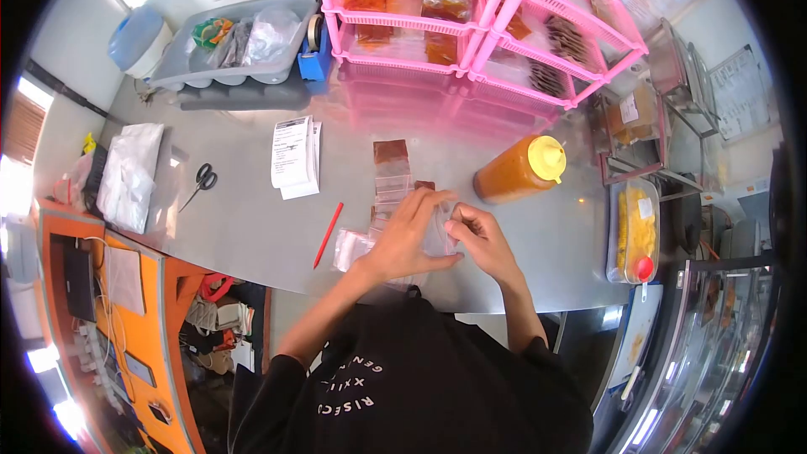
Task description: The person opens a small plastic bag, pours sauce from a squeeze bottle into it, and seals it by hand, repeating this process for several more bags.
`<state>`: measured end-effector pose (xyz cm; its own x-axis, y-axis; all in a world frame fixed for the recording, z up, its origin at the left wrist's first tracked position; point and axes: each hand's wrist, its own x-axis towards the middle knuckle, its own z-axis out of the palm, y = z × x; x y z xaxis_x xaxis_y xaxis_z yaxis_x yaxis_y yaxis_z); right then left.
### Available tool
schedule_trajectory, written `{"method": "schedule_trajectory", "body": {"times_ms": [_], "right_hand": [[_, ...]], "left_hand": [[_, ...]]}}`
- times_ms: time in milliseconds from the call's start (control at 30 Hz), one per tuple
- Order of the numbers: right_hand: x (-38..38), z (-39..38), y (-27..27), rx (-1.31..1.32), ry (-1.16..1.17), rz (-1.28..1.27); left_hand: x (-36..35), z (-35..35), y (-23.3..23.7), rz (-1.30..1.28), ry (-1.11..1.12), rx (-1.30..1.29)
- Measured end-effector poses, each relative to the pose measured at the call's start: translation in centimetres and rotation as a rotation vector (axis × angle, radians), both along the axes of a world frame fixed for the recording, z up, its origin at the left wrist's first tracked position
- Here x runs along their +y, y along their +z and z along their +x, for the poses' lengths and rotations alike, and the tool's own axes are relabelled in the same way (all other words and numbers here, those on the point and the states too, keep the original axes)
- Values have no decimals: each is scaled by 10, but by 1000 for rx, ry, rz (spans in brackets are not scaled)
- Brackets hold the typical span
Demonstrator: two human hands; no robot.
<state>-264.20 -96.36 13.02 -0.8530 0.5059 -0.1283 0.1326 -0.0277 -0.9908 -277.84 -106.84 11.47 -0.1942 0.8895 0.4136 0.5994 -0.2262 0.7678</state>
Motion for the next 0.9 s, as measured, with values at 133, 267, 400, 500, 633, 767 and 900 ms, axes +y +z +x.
{"method": "schedule_trajectory", "body": {"times_ms": [133, 267, 400, 500, 633, 767, 900], "right_hand": [[-2, 5, 2, -6, -35, 48], [-2, 8, 0, -23, -74, 119], [-2, 11, -23, 148, -680, 288], [27, 11, -56, 179, -1057, 628], [64, 13, -79, 121, -985, 592], [74, 10, -79, 139, -883, 493], [75, 13, -49, 66, -639, 821]], "left_hand": [[-1, 9, -17, -71, 16, -123], [-4, 9, -13, -86, 32, -95], [-4, 8, -16, -94, 52, -136], [-6, 8, -16, -130, 79, -156], [-6, 9, -12, -154, 83, -172], [-8, 6, -9, -139, 116, -174], [-10, 0, -14, -115, 201, -186]]}}
